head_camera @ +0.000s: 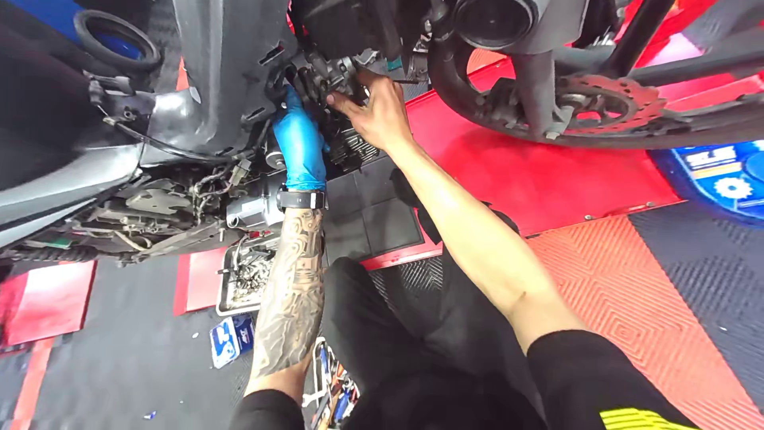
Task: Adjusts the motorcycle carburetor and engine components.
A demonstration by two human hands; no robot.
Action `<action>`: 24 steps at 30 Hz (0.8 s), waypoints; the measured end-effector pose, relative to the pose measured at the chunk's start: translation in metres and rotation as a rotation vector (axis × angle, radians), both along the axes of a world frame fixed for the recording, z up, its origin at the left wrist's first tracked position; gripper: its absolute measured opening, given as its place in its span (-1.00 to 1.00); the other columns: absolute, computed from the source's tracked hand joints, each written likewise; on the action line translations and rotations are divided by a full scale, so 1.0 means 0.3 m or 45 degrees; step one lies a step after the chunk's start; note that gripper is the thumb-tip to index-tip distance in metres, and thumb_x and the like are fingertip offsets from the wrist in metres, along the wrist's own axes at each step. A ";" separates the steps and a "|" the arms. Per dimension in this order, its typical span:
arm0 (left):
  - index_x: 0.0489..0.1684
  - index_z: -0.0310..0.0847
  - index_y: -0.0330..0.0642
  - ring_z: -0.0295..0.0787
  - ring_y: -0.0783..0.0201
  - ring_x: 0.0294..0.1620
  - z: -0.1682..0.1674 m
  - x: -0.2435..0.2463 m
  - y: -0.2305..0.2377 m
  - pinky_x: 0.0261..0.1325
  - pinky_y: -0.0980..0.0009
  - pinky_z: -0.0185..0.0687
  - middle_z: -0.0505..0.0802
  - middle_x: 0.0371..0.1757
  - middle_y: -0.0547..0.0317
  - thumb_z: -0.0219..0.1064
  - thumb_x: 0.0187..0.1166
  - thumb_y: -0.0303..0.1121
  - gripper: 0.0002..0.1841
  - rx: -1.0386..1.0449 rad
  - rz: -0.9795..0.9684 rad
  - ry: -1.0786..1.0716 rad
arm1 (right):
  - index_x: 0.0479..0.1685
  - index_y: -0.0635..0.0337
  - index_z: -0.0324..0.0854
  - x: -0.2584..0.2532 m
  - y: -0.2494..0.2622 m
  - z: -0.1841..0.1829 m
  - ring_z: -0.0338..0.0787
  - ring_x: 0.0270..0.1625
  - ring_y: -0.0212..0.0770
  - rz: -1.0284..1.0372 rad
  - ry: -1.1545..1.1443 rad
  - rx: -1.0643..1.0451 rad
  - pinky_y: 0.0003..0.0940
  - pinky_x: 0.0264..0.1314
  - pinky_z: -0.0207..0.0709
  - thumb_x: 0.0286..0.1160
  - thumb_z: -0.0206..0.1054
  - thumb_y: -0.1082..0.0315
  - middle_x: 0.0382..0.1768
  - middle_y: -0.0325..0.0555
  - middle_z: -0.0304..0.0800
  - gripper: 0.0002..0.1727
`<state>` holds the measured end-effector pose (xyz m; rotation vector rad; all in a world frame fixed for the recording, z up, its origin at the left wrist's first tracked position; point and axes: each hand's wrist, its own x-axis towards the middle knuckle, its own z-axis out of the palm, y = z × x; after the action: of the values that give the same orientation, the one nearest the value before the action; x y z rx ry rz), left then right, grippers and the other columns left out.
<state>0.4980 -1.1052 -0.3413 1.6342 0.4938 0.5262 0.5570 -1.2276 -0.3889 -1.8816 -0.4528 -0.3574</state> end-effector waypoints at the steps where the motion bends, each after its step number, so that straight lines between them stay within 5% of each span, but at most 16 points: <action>1: -0.57 0.31 0.01 0.29 0.36 -0.83 -0.001 -0.005 -0.001 -0.75 0.39 0.39 0.36 -0.76 0.36 -0.17 0.92 0.08 -0.45 0.041 0.018 0.024 | 0.15 0.01 0.82 -0.002 0.000 0.000 0.88 -0.02 -0.22 -0.001 -0.005 0.001 -0.04 0.12 0.69 0.40 0.43 -0.30 -0.13 -0.21 0.93 -0.39; 4: -0.41 0.48 -0.05 0.34 0.39 -0.77 0.002 -0.005 -0.010 -0.72 0.45 0.38 0.47 -0.67 0.35 -0.18 0.93 -0.07 -0.52 0.047 0.016 -0.008 | 0.09 0.03 0.83 0.000 0.000 0.000 0.87 -0.05 -0.18 -0.021 -0.013 -0.010 -0.01 0.06 0.68 0.40 0.42 -0.30 -0.17 -0.17 0.92 -0.40; 7: -0.51 0.31 0.03 0.18 0.42 -0.81 0.003 0.005 -0.010 -0.74 0.49 0.25 0.32 -0.73 0.39 -0.19 0.91 -0.18 -0.58 -0.028 0.019 -0.046 | 0.15 0.01 0.83 -0.003 0.003 -0.002 0.87 -0.05 -0.21 -0.025 -0.005 -0.006 -0.04 0.07 0.69 0.40 0.43 -0.30 -0.16 -0.20 0.92 -0.39; 12: -0.66 0.15 0.10 0.10 0.41 -0.85 0.008 -0.004 0.011 -0.76 0.46 0.19 0.20 -0.81 0.43 -0.16 0.94 -0.05 -0.48 -0.095 -0.083 -0.028 | 0.13 0.02 0.83 0.003 0.006 -0.001 0.88 -0.07 -0.24 -0.015 -0.005 0.022 -0.06 0.08 0.69 0.39 0.44 -0.29 -0.15 -0.22 0.93 -0.39; 15: -0.54 0.39 -0.02 0.28 0.37 -0.83 0.003 -0.014 0.013 -0.76 0.41 0.35 0.39 -0.75 0.36 -0.15 0.92 0.04 -0.46 0.059 0.023 0.033 | 0.12 0.01 0.84 0.005 0.009 -0.004 0.88 -0.06 -0.28 0.001 0.019 0.084 -0.09 0.11 0.69 0.36 0.49 -0.26 -0.12 -0.24 0.94 -0.42; 17: -0.39 0.52 -0.07 0.33 0.38 -0.79 -0.005 -0.010 0.012 -0.74 0.43 0.36 0.47 -0.67 0.35 -0.12 0.93 -0.04 -0.52 0.071 0.050 -0.002 | 0.16 0.02 0.82 0.007 0.011 -0.004 0.86 -0.09 -0.32 0.021 0.050 0.155 -0.13 0.11 0.69 0.32 0.54 -0.21 -0.09 -0.25 0.93 -0.42; 20: -0.40 0.45 -0.04 0.27 0.41 -0.78 -0.013 0.000 0.012 -0.73 0.49 0.31 0.42 -0.67 0.38 -0.08 0.90 -0.19 -0.63 0.052 0.045 -0.058 | 0.30 0.03 0.77 0.009 0.021 -0.004 0.87 -0.09 -0.36 0.053 0.121 0.269 -0.20 0.13 0.74 0.26 0.61 -0.15 0.00 -0.27 0.93 -0.35; 24: -0.49 0.33 0.04 0.18 0.39 -0.76 -0.006 0.011 -0.007 -0.71 0.44 0.23 0.30 -0.69 0.38 -0.06 0.90 -0.14 -0.61 0.002 0.060 -0.023 | 0.27 0.04 0.78 -0.001 0.025 -0.004 0.88 -0.09 -0.34 0.052 0.182 0.343 -0.18 0.11 0.75 0.17 0.68 -0.11 -0.02 -0.24 0.94 -0.34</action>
<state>0.5013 -1.1073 -0.3432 1.6209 0.5194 0.5759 0.5568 -1.2201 -0.3900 -1.6207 -0.3285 -0.2411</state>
